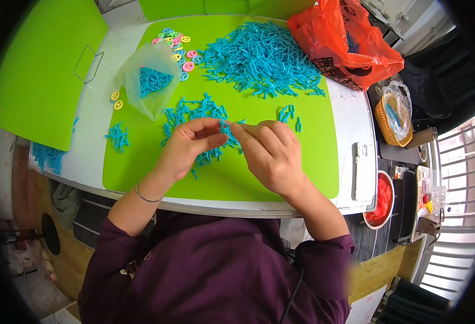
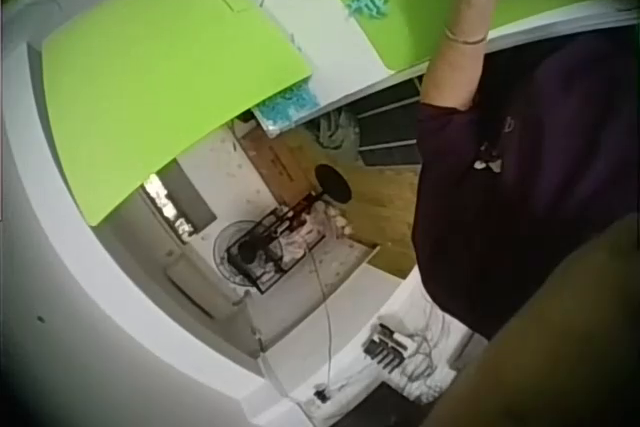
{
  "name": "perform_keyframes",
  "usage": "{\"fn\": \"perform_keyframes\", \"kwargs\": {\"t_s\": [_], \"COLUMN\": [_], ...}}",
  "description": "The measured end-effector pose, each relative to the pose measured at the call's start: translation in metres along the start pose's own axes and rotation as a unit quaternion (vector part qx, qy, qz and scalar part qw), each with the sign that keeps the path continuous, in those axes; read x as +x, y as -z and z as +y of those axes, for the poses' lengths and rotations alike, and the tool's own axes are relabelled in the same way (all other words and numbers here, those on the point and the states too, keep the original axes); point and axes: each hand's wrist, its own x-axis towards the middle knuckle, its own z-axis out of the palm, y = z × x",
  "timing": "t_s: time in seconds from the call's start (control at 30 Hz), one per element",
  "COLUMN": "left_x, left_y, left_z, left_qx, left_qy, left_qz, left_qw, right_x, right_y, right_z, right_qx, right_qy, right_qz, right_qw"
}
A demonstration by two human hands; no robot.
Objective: Assembling small plastic parts by attaching colorful rings to green components.
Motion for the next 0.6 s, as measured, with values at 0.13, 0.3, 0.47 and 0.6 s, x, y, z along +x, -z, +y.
{"fn": "perform_keyframes", "kwargs": {"t_s": [0.13, 0.3, 0.47, 0.6], "left_x": [-0.006, -0.006, -0.011, -0.009], "left_y": [-0.008, -0.007, -0.006, -0.003], "left_z": [0.001, -0.005, 0.0, 0.006], "left_qx": [0.111, 0.276, 0.156, 0.12], "left_qy": [-0.091, -0.27, -0.188, -0.233], "left_qz": [0.042, 0.05, 0.036, 0.064], "left_qw": [0.989, 0.921, 0.969, 0.963], "right_x": [-0.003, -0.011, -0.011, -0.013], "right_y": [-0.002, -0.015, -0.02, -0.023], "right_z": [-0.008, 0.008, -0.003, -0.001], "right_qx": [0.273, 0.593, 0.525, 0.524], "right_qy": [-0.298, -0.51, -0.448, -0.414], "right_qz": [-0.06, -0.066, -0.053, -0.091], "right_qw": [0.913, 0.619, 0.721, 0.739]}}
